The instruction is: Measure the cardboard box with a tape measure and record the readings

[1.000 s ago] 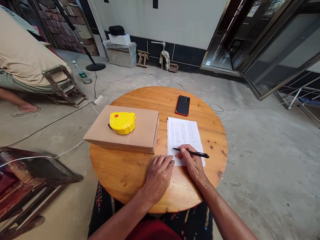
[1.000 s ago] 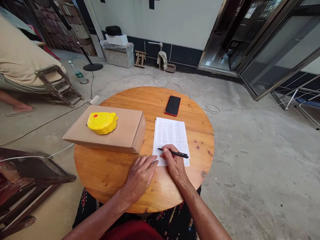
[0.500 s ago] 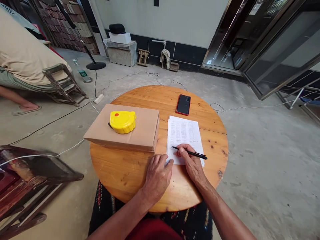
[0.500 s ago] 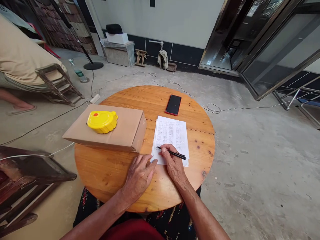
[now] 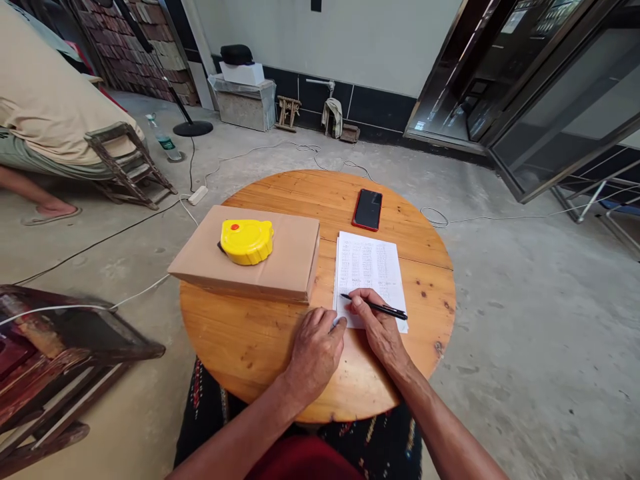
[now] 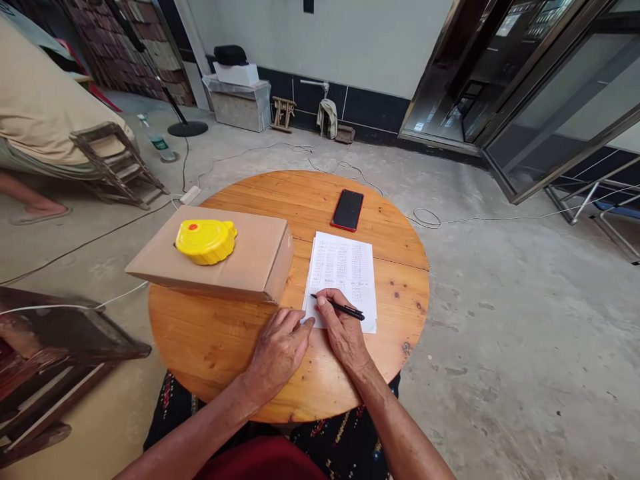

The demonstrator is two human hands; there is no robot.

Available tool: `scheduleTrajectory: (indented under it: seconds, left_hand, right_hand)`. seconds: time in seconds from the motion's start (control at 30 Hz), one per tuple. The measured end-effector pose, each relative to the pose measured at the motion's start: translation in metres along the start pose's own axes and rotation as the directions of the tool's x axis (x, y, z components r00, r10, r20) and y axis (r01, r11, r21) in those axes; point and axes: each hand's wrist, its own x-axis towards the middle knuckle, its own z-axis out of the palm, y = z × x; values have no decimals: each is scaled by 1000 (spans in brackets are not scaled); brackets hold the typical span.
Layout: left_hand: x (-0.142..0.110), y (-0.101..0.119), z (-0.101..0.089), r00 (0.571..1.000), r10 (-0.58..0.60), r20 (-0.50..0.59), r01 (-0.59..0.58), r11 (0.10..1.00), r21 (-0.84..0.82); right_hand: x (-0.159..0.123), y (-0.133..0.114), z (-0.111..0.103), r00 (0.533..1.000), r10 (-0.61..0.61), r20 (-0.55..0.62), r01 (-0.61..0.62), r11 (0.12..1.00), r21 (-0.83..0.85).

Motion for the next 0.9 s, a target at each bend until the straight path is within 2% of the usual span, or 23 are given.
scheduleTrajectory:
  seconds: [0.17,0.37,0.57,0.7,0.9]
  left_hand:
    - [1,1,-1,999,-41,-11,41,999,-22]
    - [5,4,-4,994,-104,30,104,995,-1]
    - [5,6,-3,992,-116,55,113,992,48]
    - [3,5,-1,996,-77,38,74,994,75]
    - [3,3,-1,998,-58,37,57,998,36]
  right_hand:
    - [0,0,2,1000,-20,-8,20,1000,-4]
    - [-2,2,0,1000,-9,-2,9,1000,3]
    - [0,6,-3,999,29,-42,-25,996,83]
    - [-1,8,-1,997,-6,-74,5,1000,-11]
    - [-1,6,2,997,-76,-35,70,986,-151]
